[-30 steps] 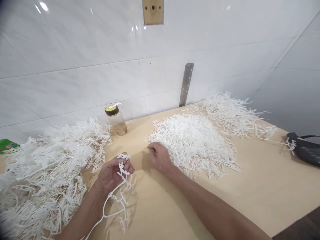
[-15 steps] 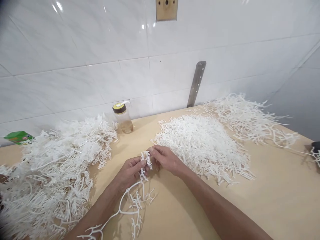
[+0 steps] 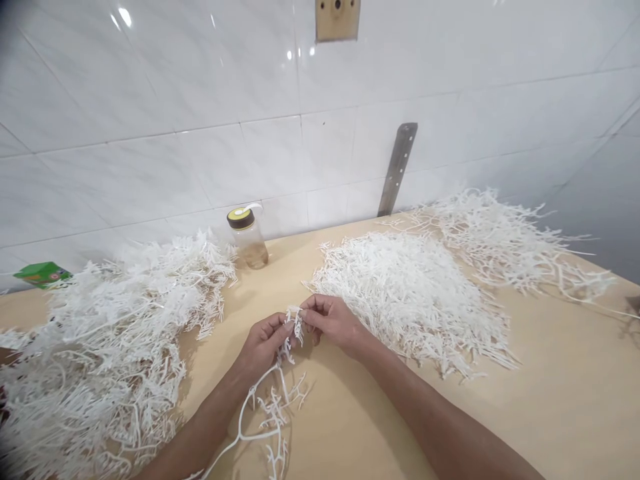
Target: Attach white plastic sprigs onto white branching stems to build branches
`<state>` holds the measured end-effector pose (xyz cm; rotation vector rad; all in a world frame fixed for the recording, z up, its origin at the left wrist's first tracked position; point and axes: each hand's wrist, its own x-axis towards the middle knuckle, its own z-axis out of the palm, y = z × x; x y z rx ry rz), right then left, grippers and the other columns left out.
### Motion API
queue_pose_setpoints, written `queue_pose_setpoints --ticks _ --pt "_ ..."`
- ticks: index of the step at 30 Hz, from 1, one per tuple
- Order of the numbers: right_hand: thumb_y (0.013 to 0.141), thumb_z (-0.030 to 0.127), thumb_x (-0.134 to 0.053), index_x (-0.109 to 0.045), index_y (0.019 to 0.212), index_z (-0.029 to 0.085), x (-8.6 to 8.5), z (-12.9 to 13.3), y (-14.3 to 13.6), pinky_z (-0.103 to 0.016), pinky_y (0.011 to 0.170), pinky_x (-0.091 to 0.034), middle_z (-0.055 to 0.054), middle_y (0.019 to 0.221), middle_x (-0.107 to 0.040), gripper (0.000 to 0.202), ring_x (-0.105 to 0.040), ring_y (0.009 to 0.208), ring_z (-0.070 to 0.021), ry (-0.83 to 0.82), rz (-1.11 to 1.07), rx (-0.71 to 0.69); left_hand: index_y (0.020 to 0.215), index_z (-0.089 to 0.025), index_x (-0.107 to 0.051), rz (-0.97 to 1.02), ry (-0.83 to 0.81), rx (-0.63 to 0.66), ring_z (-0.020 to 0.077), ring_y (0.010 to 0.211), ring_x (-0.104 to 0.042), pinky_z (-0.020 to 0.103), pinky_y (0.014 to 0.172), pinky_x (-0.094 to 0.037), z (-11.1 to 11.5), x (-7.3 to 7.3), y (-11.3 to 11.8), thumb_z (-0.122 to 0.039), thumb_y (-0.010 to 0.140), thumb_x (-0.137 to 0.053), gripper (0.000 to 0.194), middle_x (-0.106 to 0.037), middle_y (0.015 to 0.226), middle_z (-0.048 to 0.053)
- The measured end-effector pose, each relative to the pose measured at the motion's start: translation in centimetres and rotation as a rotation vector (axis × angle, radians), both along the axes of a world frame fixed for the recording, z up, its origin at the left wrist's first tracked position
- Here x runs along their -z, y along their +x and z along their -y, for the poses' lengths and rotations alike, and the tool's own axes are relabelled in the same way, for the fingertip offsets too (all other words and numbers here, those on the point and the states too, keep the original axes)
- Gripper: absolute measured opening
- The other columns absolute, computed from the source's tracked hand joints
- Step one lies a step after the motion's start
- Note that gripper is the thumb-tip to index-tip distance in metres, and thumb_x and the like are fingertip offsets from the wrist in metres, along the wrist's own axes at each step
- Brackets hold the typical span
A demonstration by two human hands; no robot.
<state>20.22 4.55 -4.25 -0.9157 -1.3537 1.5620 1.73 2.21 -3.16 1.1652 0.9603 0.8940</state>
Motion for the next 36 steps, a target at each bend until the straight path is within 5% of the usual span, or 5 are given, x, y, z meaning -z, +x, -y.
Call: queue_pose_setpoints --ticks 14,20,26,30,36 --pt "0.087 0.046 -0.067 -0.065 0.087 0.015 1.4 -0.1 -0.2 -0.019 0.042 -0.034 0.002 0.061 -0.058 0.031 -0.053 0.045 -0.0080 0.017 -0.006 0.000 0.076 -0.016 -0.055 -0.035 -0.045 0.028 0.0055 0.041 -0.033 0.020 0.041 -0.026 -0.3 -0.4 -0.3 -0.058 0.081 -0.064 0.043 -0.046 0.053 -0.006" --pt "0.089 0.042 -0.066 -0.066 0.096 0.018 1.2 -0.2 0.0 -0.020 0.045 -0.039 0.000 0.067 -0.062 0.026 -0.057 0.049 -0.0094 -0.006 -0.063 -0.018 0.067 -0.015 -0.053 -0.070 0.007 -0.020 0.0067 0.049 -0.035 0.020 0.047 -0.027 -0.4 -0.2 -0.2 -0.058 0.078 -0.068 0.046 -0.043 0.055 -0.004" --pt "0.090 0.036 -0.065 -0.066 0.118 0.021 0.8 -0.1 0.3 -0.030 0.069 -0.053 -0.007 0.097 -0.069 0.032 -0.066 0.076 -0.0161 0.044 -0.093 -0.096 0.065 -0.015 -0.055 -0.047 -0.043 -0.014 0.0063 0.048 -0.031 0.022 0.047 -0.024 -0.7 0.2 -0.2 -0.059 0.078 -0.067 0.047 -0.039 0.052 -0.005" --pt "0.089 0.034 -0.067 -0.071 0.111 0.022 0.9 -0.2 0.3 -0.035 0.089 -0.050 -0.010 0.127 -0.063 0.025 -0.062 0.106 -0.0223 0.130 -0.069 -0.083 0.067 -0.014 -0.058 -0.049 -0.064 -0.018 0.0066 0.048 -0.033 0.022 0.048 -0.025 -0.7 0.3 -0.4 -0.058 0.077 -0.068 0.046 -0.043 0.054 -0.004" --pt "0.088 0.038 -0.068 -0.072 0.105 0.021 1.1 -0.2 0.1 -0.036 0.087 -0.052 -0.009 0.110 -0.070 0.025 -0.065 0.097 -0.0217 0.093 0.007 -0.050 0.066 -0.014 -0.059 -0.044 -0.123 0.012 0.0065 0.047 -0.037 0.022 0.047 -0.025 -0.9 0.0 -0.9 -0.056 0.077 -0.069 0.045 -0.048 0.056 -0.003"
